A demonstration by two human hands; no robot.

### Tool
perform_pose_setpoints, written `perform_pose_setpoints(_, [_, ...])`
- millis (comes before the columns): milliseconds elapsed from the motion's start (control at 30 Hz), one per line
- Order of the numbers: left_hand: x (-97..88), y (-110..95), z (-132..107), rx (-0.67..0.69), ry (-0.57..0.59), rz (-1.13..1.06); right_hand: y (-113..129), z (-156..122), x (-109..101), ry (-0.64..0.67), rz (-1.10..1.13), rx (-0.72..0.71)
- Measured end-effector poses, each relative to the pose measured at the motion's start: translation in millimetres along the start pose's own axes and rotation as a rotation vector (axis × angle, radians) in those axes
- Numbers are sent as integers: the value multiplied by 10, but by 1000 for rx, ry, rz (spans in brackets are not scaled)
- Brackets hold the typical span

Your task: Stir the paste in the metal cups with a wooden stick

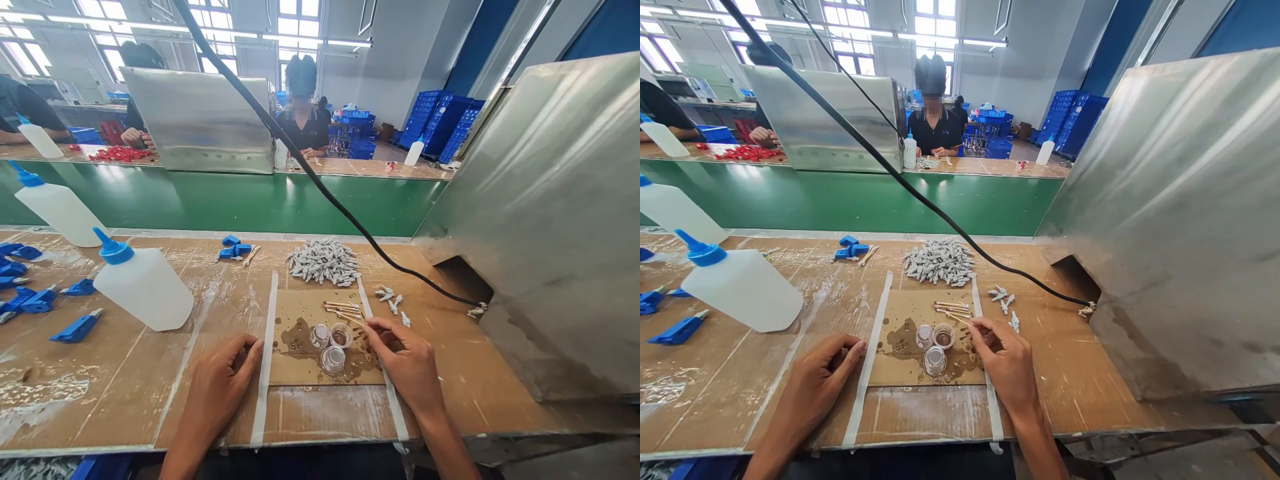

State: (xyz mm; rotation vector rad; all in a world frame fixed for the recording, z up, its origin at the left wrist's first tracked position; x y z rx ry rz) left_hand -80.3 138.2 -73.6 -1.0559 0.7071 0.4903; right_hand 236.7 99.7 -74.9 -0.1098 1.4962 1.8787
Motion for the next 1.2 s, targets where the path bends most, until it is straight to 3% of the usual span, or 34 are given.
perform_pose_setpoints(367, [11, -10, 29, -7, 14, -10, 151, 4, 24, 3, -82, -143])
perform_pose_setpoints(867, [-36, 3, -45, -10, -18, -21, 74, -120, -358, -286, -64, 27])
perform_pose_setpoints(1067, [-110, 116, -94, -48, -116, 29, 80, -97, -347, -268, -42, 47])
perform_pose_setpoints(1200, [-50, 256, -138, -72, -106, 60, -119, -110, -312, -277, -22, 119])
Point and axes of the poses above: each hand's wrist, its own z-axis towards the middle knuckle, its own x-axis out of the palm, y = z × x, the point moved 10 cm from there along z, towards the middle knuckle, and after that the axes turned 10 degrees about x, right-handed, at the moved point
